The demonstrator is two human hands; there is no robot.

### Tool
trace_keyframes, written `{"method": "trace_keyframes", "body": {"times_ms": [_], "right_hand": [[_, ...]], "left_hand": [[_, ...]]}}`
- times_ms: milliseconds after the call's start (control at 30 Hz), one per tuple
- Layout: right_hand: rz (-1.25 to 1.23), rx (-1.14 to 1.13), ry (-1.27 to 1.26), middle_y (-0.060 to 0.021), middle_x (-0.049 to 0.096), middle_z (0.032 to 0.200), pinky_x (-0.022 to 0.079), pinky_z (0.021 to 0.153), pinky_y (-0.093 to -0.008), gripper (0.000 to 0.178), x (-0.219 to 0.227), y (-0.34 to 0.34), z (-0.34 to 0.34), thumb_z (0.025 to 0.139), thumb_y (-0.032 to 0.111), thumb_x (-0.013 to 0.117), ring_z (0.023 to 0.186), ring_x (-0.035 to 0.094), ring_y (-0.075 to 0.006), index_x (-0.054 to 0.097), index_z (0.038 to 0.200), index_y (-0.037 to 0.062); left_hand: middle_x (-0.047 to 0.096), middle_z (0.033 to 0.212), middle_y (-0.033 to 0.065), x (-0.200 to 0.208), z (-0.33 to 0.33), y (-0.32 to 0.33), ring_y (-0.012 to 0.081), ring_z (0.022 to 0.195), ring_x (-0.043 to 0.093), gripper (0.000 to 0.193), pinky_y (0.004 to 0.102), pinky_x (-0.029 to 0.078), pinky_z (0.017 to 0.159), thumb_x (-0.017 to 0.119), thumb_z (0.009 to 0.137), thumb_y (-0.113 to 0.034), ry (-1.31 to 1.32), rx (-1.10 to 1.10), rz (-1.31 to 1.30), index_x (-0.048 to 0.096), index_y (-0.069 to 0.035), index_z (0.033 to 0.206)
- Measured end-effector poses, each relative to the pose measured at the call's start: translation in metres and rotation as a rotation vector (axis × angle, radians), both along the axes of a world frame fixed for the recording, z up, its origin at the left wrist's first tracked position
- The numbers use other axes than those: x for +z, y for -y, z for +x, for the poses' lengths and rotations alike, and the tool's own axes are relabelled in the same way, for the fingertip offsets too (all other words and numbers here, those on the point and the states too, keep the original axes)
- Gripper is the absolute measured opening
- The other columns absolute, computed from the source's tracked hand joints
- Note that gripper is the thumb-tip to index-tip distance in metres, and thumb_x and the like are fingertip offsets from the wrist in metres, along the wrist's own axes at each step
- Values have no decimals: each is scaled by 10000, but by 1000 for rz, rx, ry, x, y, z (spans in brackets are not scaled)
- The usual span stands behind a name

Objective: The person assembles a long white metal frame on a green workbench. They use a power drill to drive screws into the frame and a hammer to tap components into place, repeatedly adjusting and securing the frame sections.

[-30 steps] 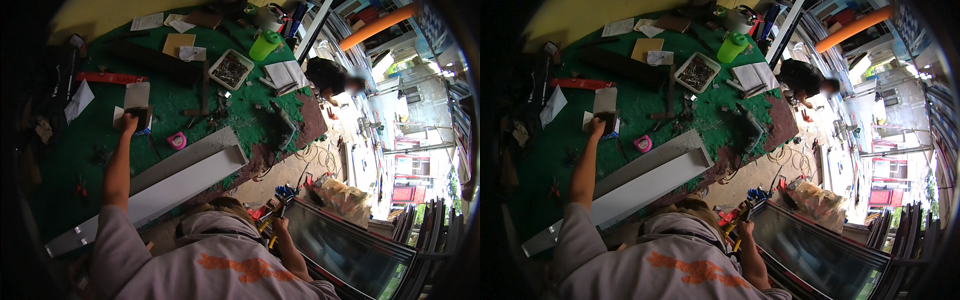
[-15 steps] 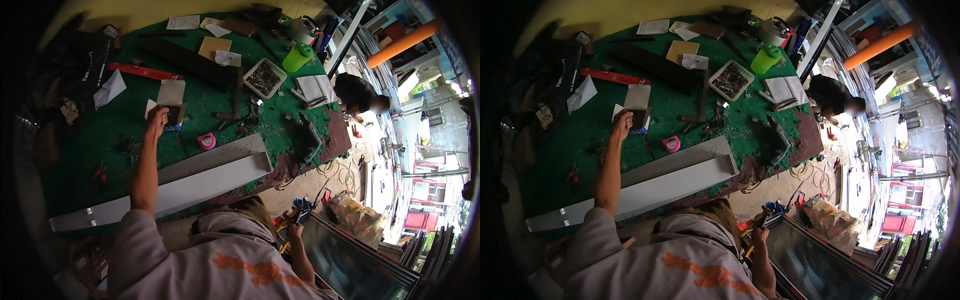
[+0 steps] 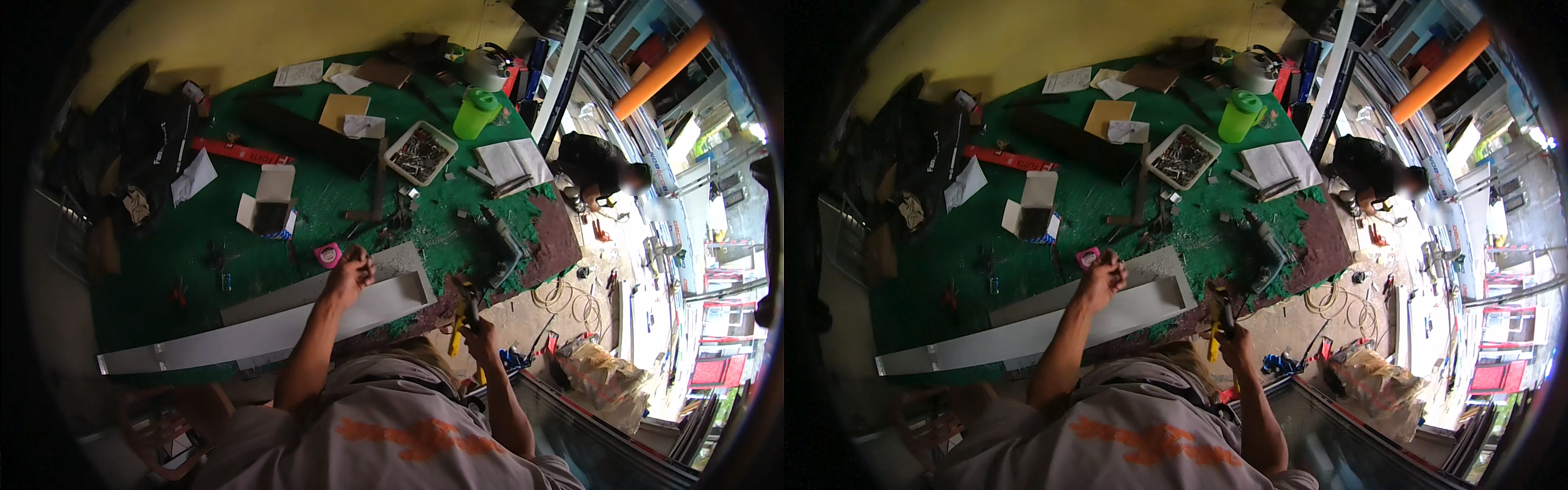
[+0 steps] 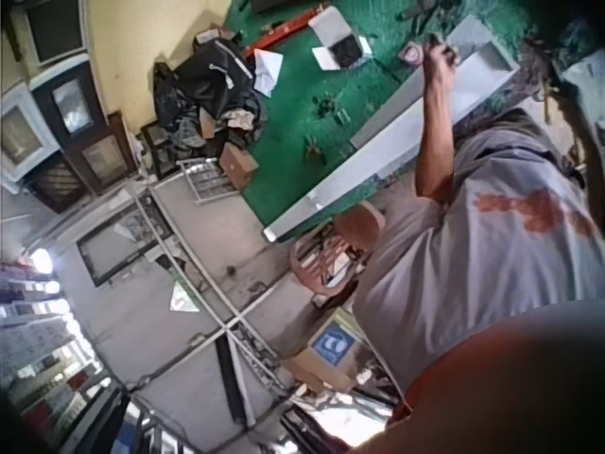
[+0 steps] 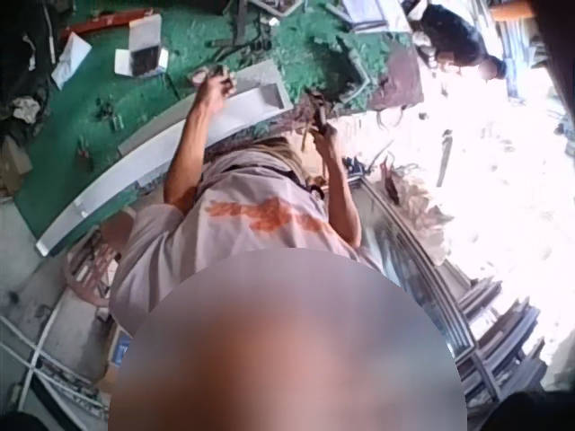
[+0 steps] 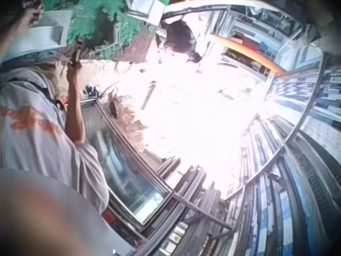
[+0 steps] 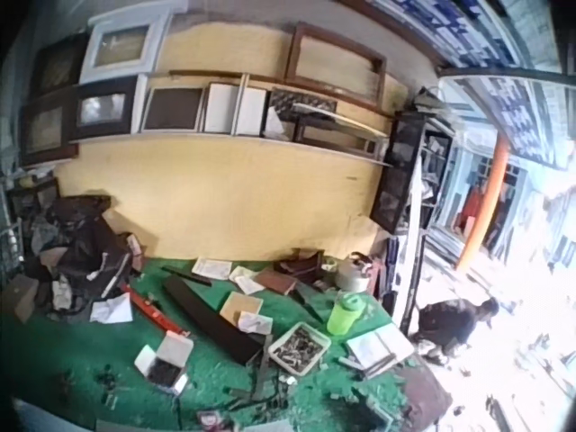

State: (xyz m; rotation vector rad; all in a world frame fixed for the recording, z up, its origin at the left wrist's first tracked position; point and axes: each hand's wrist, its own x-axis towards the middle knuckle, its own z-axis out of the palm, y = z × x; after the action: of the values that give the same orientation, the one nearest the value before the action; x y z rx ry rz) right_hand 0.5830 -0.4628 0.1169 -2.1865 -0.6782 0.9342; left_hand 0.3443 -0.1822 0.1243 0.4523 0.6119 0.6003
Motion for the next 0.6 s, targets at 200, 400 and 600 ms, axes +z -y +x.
{"method": "trace_keyframes", "body": {"times_ms": [200, 400, 600], "right_hand": [[215, 115, -208, 3, 577, 664, 413, 526, -294, 241, 60, -57, 9, 859, 194, 731, 594, 518, -83, 647, 963, -7], [344, 330, -320, -8, 584, 717, 444, 539, -286, 278, 100, -76, 31, 893, 213, 712, 626, 536, -89, 646, 1024, -24], [425, 315, -596, -12, 541, 642, 393, 505, -279, 425, 104, -83, 51, 981, 415, 644, 559, 500, -90, 558, 832, 26]], "left_hand": [[631, 878, 55, 27, 50, 14, 170, 781, 616, 119, 284, 495, 644, 589, 942, -8, -49, 130, 136, 654, -70, 1020], [671, 901, 84, 73, 88, 18, 168, 782, 662, 311, 295, 550, 692, 667, 921, -19, -69, 230, 319, 607, -43, 1225], [699, 926, 101, 105, 132, 37, 205, 827, 710, 242, 331, 605, 735, 695, 906, -25, -65, 439, 323, 614, -39, 1133]]}}
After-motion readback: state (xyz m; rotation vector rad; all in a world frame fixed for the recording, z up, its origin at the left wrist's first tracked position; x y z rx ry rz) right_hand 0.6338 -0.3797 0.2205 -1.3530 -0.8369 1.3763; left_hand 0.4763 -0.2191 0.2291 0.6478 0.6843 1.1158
